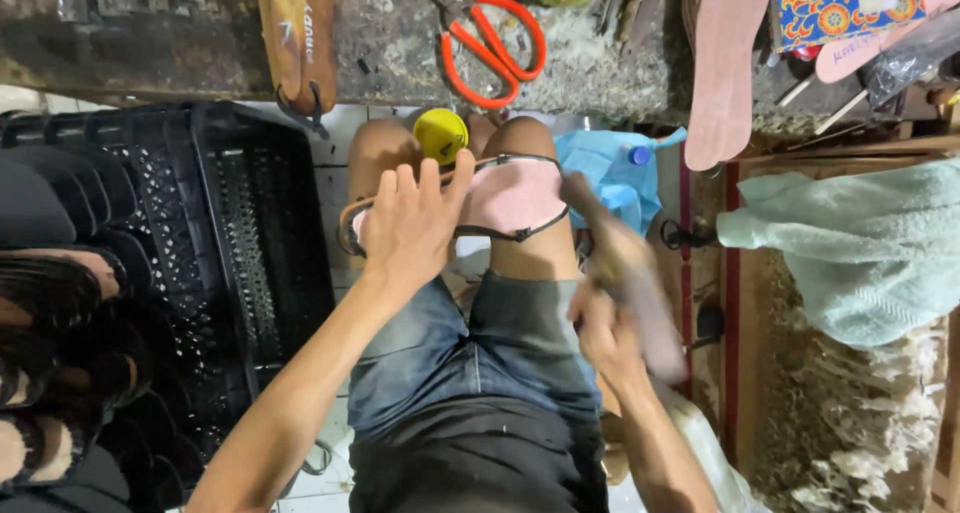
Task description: Assembling a sandal by attaching straps to the sole on a shoe last, trimming material with scissors, and hammering components.
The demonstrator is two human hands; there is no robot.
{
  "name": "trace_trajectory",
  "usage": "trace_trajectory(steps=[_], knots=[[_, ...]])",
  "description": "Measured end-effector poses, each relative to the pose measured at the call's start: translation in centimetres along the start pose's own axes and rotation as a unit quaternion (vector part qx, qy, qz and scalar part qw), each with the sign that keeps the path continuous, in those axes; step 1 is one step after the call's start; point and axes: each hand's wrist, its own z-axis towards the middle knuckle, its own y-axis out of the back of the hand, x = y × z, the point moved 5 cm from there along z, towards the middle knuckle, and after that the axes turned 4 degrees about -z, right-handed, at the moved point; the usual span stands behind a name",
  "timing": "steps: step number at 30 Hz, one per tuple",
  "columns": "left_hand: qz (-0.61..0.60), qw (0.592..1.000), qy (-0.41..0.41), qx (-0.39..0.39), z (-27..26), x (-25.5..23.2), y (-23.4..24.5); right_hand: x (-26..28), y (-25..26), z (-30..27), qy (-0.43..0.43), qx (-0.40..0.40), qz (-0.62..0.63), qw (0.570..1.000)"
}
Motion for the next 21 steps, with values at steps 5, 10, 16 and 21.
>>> trace_trajectory(steps=[5, 10, 16, 21], knots=[[-0.004, 1.000, -0.001, 0.003, 0.1, 0.0, -0.3, 3.7, 0.8, 0.9, -0.046, 0.091, 0.098, 0.990], [0.010, 1.000, 0.002, 0.000, -0.2, -0.2, 0.2, 1.3, -1.4, -1.9, -0.114, 0.184, -0.097, 0.971], [-0.023, 0.999, 0.025, 0.030, -0.8, 0.1, -0.9, -1.9, -0.8, -4.5, -0.245, 0.071, 0.207, 0.945], [-0.018, 0.998, 0.024, 0.050, -0.6, 0.4, -1.5, 2.5, -1.0, -1.8, -0.141, 0.064, 0.183, 0.971]])
